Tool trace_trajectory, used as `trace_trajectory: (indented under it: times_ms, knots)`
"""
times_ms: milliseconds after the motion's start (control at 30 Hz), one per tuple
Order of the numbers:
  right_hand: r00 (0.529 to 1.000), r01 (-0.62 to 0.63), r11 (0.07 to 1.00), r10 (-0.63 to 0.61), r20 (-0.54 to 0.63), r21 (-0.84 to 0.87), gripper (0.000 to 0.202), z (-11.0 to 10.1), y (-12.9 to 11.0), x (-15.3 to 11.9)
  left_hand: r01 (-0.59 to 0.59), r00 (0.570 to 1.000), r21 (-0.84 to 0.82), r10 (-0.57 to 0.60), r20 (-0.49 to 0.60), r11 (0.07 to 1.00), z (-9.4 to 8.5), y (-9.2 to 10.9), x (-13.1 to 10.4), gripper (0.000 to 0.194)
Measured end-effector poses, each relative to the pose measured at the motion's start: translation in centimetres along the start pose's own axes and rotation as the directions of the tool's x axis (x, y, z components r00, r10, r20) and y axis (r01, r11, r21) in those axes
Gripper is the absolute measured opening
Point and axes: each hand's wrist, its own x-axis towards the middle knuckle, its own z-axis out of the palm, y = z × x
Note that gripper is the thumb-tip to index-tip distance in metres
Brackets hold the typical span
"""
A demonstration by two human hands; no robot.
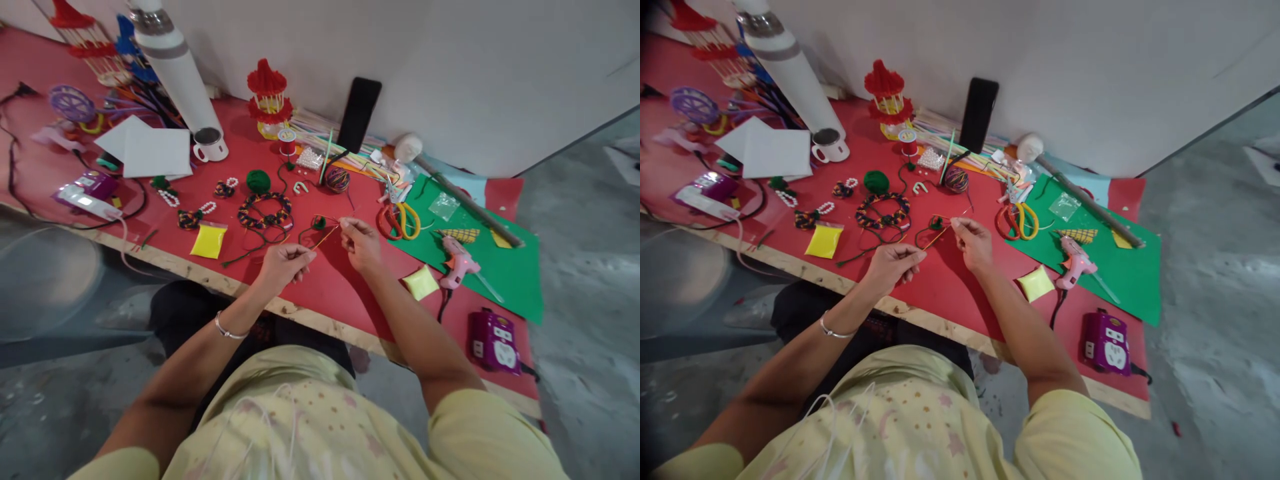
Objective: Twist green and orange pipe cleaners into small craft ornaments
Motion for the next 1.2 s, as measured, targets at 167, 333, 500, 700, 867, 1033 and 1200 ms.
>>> trace_trajectory:
  times_ms: [167, 333, 500, 700, 867, 1033, 1200]
  knots:
    - [0.999, -0.010, 1.000, 0.010, 0.033, -0.013, 0.031, -0.2, -0.1, 0.0, -0.064, 0.998, 0.065, 0.065, -0.021, 0.996, -0.8, -0.2, 0.2, 0.031]
    - [0.989, 0.045, 0.994, -0.030, 0.146, -0.100, 0.030, 0.1, -0.1, -0.6, -0.240, 0.961, 0.106, 0.252, -0.113, 0.965, -0.1, 2.0, 2.6, 0.029]
    - [0.987, 0.052, 0.990, -0.031, 0.156, -0.130, 0.028, 0.1, -0.2, -0.9, 0.061, 0.993, -0.223, -0.036, 0.115, 0.973, 2.0, 2.7, 4.9, 0.033]
    - [0.994, 0.021, 0.998, -0.014, 0.110, -0.055, 0.030, -0.2, 0.0, -0.4, 0.112, 0.993, -0.464, -0.087, 0.075, 0.879, 2.1, 2.0, 4.5, 0.040]
    - [0.979, 0.038, 0.998, -0.027, 0.202, -0.050, 0.039, 0.0, 0.0, -0.8, 0.217, 0.964, -0.319, -0.150, 0.220, 0.923, 2.5, 1.7, 2.9, 0.038]
    - [0.966, 0.057, 0.993, -0.029, 0.255, -0.101, 0.044, -0.2, 0.0, -0.7, 0.163, 0.972, -0.140, -0.135, 0.191, 0.977, 1.6, 1.0, 2.3, 0.026]
    - [0.934, 0.143, 0.957, -0.046, 0.355, -0.251, 0.033, -0.6, -0.5, -0.8, 0.159, 0.961, 0.011, -0.157, 0.226, 0.987, 0.1, 1.2, 2.2, 0.019]
